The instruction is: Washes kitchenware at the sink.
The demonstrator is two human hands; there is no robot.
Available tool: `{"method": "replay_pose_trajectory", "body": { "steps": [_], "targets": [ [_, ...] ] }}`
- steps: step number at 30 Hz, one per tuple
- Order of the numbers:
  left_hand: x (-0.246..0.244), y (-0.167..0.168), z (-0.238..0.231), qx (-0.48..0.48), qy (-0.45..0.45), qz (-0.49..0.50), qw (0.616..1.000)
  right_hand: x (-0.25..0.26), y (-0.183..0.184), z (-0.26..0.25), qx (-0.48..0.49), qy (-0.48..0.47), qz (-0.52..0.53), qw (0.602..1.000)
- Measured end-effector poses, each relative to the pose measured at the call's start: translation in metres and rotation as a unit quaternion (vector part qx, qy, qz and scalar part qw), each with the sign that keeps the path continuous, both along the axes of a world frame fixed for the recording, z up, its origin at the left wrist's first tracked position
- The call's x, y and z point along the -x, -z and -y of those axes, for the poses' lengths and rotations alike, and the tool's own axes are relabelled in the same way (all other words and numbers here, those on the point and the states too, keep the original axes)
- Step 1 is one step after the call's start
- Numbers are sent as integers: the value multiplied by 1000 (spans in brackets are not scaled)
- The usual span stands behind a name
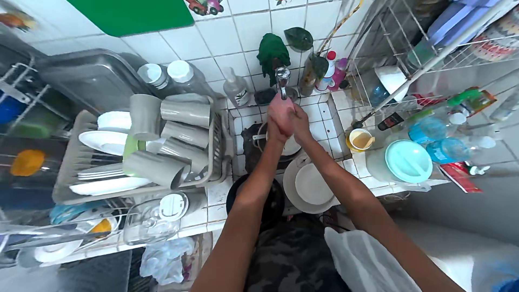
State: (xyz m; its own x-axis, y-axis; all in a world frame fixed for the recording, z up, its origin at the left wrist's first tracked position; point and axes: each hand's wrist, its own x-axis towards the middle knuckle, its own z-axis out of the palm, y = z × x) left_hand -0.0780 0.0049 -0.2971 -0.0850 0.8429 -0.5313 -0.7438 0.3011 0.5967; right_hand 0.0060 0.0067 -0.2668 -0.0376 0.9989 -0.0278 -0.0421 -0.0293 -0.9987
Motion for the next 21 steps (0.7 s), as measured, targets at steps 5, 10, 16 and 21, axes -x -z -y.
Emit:
{"method": "replay_pose_trajectory", "body": {
  "steps": [5,10,16,21],
  "targets": [
    [-2,-11,7,62,-39,11,997,12,4,-11,-22,-21,14,999],
    [33,28,18,59,137,-381,912,-15,-12,-15,-23,-99,53,993],
    [30,39,22,-7,210,-782,587,-55,-17,-3,-32,-133,117,984],
    [51,43,11,17,284,-765,578,-110,-20,23,10,10,60,998]
  ]
}}
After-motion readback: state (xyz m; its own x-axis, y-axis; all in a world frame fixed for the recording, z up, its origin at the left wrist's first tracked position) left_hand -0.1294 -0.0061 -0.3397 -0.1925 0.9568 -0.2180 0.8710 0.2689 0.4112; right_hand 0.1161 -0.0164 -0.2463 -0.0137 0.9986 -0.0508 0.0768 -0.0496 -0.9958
